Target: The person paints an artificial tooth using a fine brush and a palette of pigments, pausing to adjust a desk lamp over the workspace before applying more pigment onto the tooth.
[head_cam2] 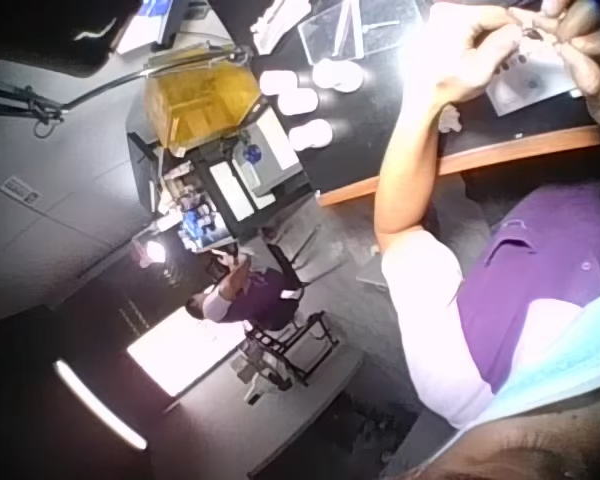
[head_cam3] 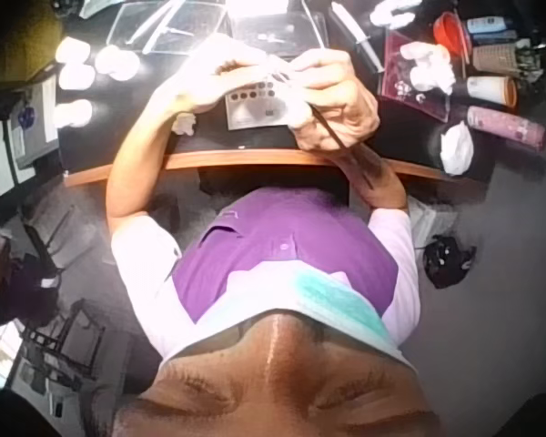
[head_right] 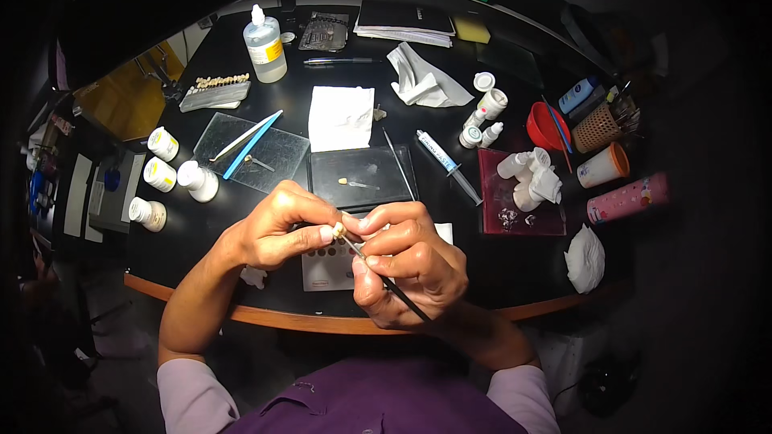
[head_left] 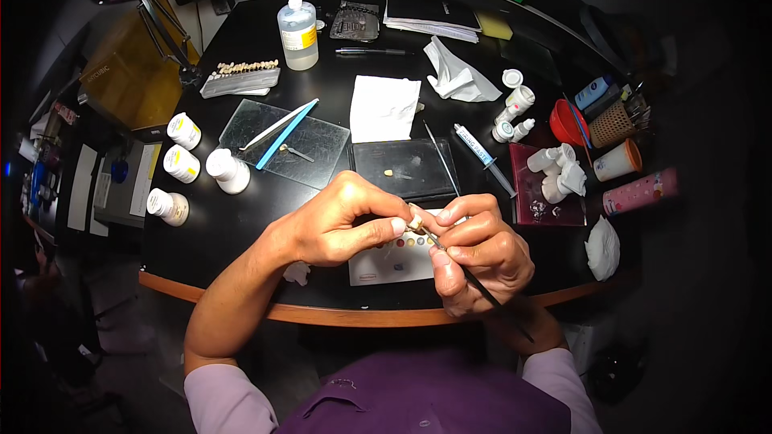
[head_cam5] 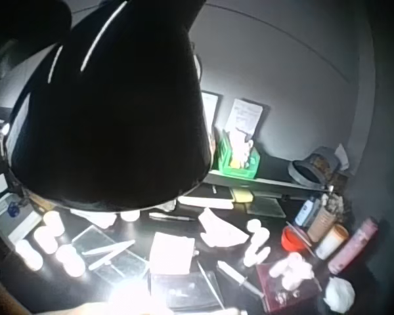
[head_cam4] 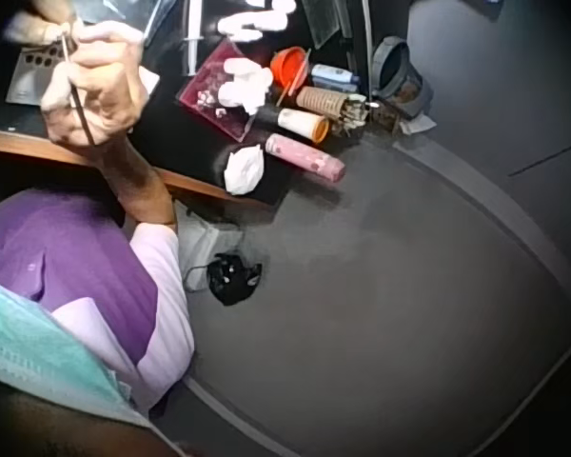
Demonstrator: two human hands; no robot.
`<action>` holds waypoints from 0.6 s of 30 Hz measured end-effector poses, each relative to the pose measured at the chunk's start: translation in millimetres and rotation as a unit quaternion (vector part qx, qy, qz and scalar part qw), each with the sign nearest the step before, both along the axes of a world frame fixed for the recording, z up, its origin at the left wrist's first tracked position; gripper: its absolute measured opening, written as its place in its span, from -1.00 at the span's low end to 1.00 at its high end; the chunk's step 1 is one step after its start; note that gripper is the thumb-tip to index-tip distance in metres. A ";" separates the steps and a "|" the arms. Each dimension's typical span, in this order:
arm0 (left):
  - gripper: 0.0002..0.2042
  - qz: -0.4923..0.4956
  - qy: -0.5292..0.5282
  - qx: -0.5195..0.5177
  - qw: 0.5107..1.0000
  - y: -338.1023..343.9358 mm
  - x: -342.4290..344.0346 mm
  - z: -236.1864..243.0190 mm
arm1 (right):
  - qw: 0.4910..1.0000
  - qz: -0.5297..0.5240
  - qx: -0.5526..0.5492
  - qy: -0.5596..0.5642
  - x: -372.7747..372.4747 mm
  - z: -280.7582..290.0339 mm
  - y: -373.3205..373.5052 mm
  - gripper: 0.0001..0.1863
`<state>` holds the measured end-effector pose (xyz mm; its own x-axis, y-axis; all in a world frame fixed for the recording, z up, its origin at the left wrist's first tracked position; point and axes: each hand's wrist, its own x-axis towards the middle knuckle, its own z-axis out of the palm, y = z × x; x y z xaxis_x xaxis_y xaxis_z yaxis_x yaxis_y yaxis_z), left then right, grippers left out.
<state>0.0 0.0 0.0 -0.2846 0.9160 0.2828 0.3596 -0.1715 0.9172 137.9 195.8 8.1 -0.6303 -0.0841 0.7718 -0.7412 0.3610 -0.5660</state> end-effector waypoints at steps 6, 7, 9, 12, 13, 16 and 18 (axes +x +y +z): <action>-0.80 0.020 0.026 0.040 0.999 3.5 3.1 -2.2 | 1.000 -0.006 -0.019 -0.017 5.8 -0.9 0.3 -0.73; -0.77 0.024 0.047 0.048 0.997 3.7 2.2 -4.2 | 0.999 -0.002 -0.024 -0.021 6.0 -1.2 0.6 -0.72; -0.71 0.029 0.067 0.055 0.996 4.7 1.9 -4.4 | 0.999 0.002 -0.028 -0.027 6.0 -1.6 1.7 -0.72; -0.72 0.030 0.051 0.059 0.996 7.0 2.4 -1.8 | 0.999 0.016 -0.025 -0.029 5.2 -1.0 3.4 -0.72; -0.72 0.031 0.070 0.066 0.995 6.8 1.4 -3.2 | 0.999 0.021 -0.023 -0.033 4.8 -0.7 3.4 -0.72; -0.72 0.038 0.097 0.078 0.992 5.5 1.8 -3.5 | 0.998 0.029 -0.026 -0.039 5.8 0.9 2.2 -0.73; -0.72 0.043 0.104 0.083 0.990 5.9 2.1 -3.5 | 0.998 0.031 -0.029 -0.043 6.3 0.4 2.4 -0.73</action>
<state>2.1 5.9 -3.5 -0.2792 0.8273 0.4875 0.5570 -0.2741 0.7840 144.3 198.2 8.5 -0.6896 -0.0819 0.7195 -0.7088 0.2798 -0.6475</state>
